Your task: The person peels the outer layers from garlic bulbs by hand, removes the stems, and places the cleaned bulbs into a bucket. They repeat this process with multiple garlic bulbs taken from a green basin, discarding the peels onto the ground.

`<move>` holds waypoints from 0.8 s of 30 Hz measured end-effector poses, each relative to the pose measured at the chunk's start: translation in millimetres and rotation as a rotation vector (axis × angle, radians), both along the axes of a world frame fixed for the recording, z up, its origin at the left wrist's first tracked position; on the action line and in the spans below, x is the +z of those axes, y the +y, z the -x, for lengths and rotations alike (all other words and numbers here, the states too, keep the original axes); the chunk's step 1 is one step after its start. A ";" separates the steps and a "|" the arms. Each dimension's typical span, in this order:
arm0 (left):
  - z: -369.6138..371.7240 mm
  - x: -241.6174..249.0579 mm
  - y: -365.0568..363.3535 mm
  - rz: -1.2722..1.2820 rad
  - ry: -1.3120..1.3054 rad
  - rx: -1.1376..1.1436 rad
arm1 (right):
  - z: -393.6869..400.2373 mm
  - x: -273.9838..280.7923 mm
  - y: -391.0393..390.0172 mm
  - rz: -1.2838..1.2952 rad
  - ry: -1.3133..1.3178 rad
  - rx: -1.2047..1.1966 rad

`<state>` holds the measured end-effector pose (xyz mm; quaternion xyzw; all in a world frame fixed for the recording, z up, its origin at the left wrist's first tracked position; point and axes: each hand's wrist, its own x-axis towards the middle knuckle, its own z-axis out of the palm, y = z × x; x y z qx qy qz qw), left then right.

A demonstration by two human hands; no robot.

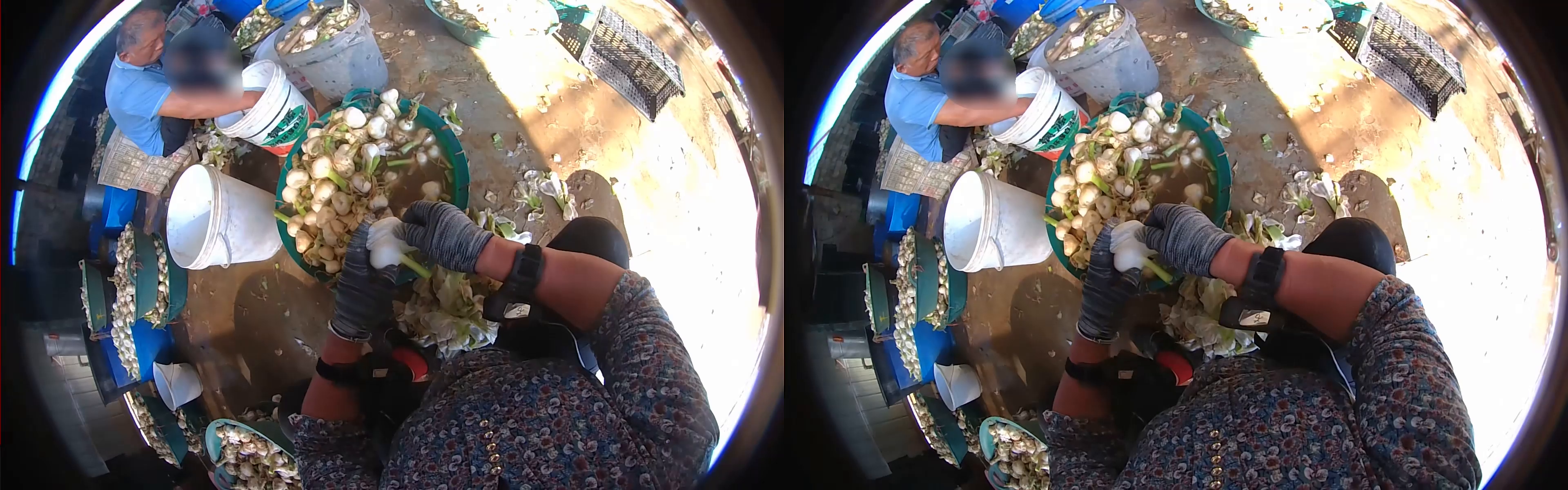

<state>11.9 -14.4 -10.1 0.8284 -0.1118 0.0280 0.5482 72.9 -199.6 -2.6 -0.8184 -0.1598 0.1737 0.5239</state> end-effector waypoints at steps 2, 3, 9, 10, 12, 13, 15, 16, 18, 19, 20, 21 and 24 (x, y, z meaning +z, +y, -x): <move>-1.6 -10.0 1.6 0.171 0.108 -0.006 | 1.4 -8.6 5.0 -0.194 -0.056 -0.060; -0.6 -15.0 2.7 0.344 0.217 -0.011 | 0.8 -12.7 3.7 -0.195 -0.055 -0.058; -6.2 -36.5 2.1 1.326 0.575 -0.198 | -36.1 -6.2 -19.3 -0.282 0.137 -0.350; -9.2 -43.5 1.6 1.312 0.544 -0.199 | -45.1 -5.0 -26.3 -0.359 0.218 -0.425; -21.1 -49.5 -1.0 0.883 0.264 0.083 | -62.3 -22.6 -46.9 -0.045 -0.142 -0.318; -34.7 -24.1 4.0 1.488 0.505 0.221 | -61.4 -13.6 -53.1 0.129 -0.205 -0.235; -90.9 -33.9 54.2 1.376 0.407 0.302 | -44.4 15.2 -52.8 0.412 -0.236 -0.051; -123.3 -7.0 69.4 1.292 0.253 0.207 | -34.2 21.3 -47.9 0.516 -0.204 0.055; -187.0 30.5 114.5 1.275 0.155 0.263 | -13.0 2.5 -41.1 0.581 -0.222 0.321; -213.6 48.2 130.4 1.423 0.209 0.243 | -0.5 -6.6 -39.2 0.547 -0.233 0.431; -231.8 52.1 141.2 1.421 0.205 0.236 | 9.8 -14.3 -37.6 0.512 -0.244 0.538; -249.6 49.4 148.9 1.433 0.239 0.076 | 20.4 -20.9 -34.2 0.510 -0.246 0.529; -240.9 54.3 85.7 1.059 0.306 0.121 | 34.0 -24.5 -26.5 0.656 -0.203 0.756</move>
